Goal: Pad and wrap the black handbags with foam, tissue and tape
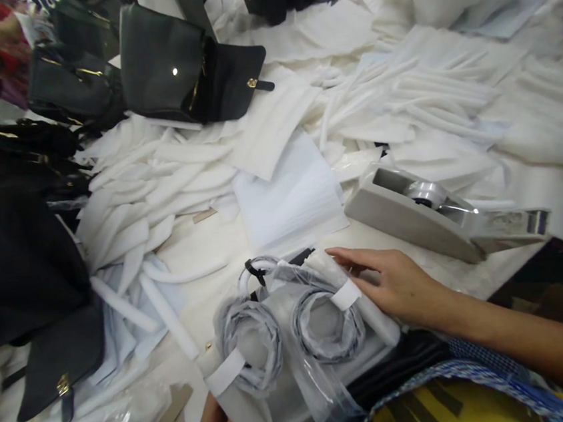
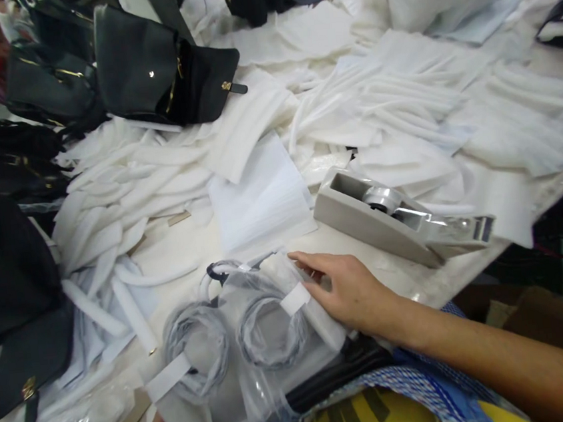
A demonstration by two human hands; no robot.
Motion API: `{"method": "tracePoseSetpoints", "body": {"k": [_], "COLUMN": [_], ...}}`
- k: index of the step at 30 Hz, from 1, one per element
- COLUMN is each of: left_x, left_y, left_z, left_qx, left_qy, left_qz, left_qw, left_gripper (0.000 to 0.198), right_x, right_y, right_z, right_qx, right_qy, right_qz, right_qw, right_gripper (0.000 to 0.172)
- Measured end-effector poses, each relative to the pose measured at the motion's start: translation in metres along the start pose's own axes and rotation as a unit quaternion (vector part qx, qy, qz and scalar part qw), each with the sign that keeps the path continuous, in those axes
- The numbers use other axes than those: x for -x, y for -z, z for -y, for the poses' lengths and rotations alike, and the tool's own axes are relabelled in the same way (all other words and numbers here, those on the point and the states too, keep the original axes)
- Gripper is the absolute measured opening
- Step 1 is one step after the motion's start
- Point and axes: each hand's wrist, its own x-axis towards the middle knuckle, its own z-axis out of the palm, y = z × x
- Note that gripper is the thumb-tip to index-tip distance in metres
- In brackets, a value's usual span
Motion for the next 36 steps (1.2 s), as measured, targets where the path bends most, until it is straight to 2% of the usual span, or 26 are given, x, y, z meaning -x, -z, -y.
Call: {"method": "tracePoseSetpoints", "body": {"k": [3, 6, 8, 11, 13, 15, 18, 20, 22, 23, 26, 28, 30, 33, 36], "left_x": [-0.001, -0.003, -0.007, -0.015, -0.02, -0.023, -0.021, -0.018, -0.015, -0.014, -0.016, -0.019, -0.023, -0.027, -0.028], "left_y": [-0.003, -0.008, -0.012, -0.012, -0.006, 0.005, 0.023, 0.032, 0.039, 0.041, 0.043, 0.042, 0.039, 0.034, 0.026], "left_z": [-0.002, -0.009, -0.014, -0.015, -0.012, -0.007, 0.0, 0.001, -0.002, -0.004, -0.012, -0.018, -0.021, -0.024, -0.029], "left_qx": [0.079, 0.107, 0.064, -0.076, -0.182, -0.273, -0.323, -0.306, -0.274, -0.261, -0.246, -0.263, -0.287, -0.319, -0.381], "left_qy": [0.08, 0.076, 0.02, -0.122, -0.233, -0.331, -0.455, -0.552, -0.633, -0.654, -0.667, -0.673, -0.688, -0.716, -0.71], "left_qz": [0.014, 0.034, 0.03, 0.019, -0.006, -0.043, -0.099, -0.094, -0.045, -0.009, 0.084, 0.14, 0.19, 0.248, 0.302], "left_qw": [0.994, 0.991, 0.997, 0.989, 0.955, 0.902, 0.824, 0.77, 0.722, 0.71, 0.698, 0.677, 0.639, 0.569, 0.51], "left_gripper": [0.041, 0.039, 0.032, 0.023, 0.023, 0.025, 0.03, 0.03, 0.028, 0.028, 0.03, 0.032, 0.036, 0.043, 0.052], "right_x": [-0.002, -0.006, -0.01, -0.016, -0.017, -0.014, -0.006, 0.002, 0.007, 0.009, 0.011, 0.011, 0.011, 0.009, 0.005], "right_y": [-0.005, -0.009, -0.009, -0.006, -0.001, 0.004, 0.016, 0.023, 0.029, 0.031, 0.034, 0.034, 0.035, 0.035, 0.033], "right_z": [0.001, 0.001, 0.0, -0.002, -0.004, -0.005, -0.006, -0.006, -0.007, -0.007, -0.008, -0.007, -0.006, -0.004, -0.001], "right_qx": [-0.116, -0.196, -0.175, -0.023, 0.097, 0.164, 0.173, 0.154, 0.123, 0.104, 0.072, 0.097, 0.163, 0.254, 0.264], "right_qy": [-0.051, -0.081, -0.069, -0.003, 0.047, 0.1, 0.195, 0.264, 0.328, 0.356, 0.403, 0.419, 0.432, 0.451, 0.47], "right_qz": [0.023, 0.059, 0.074, 0.073, 0.056, 0.026, -0.012, -0.018, -0.007, 0.005, 0.051, 0.078, 0.121, 0.21, 0.275], "right_qw": [0.992, 0.975, 0.979, 0.997, 0.993, 0.981, 0.965, 0.952, 0.937, 0.929, 0.911, 0.899, 0.879, 0.829, 0.796], "right_gripper": [0.047, 0.045, 0.04, 0.039, 0.04, 0.039, 0.036, 0.033, 0.029, 0.027, 0.024, 0.026, 0.035, 0.053, 0.057]}}
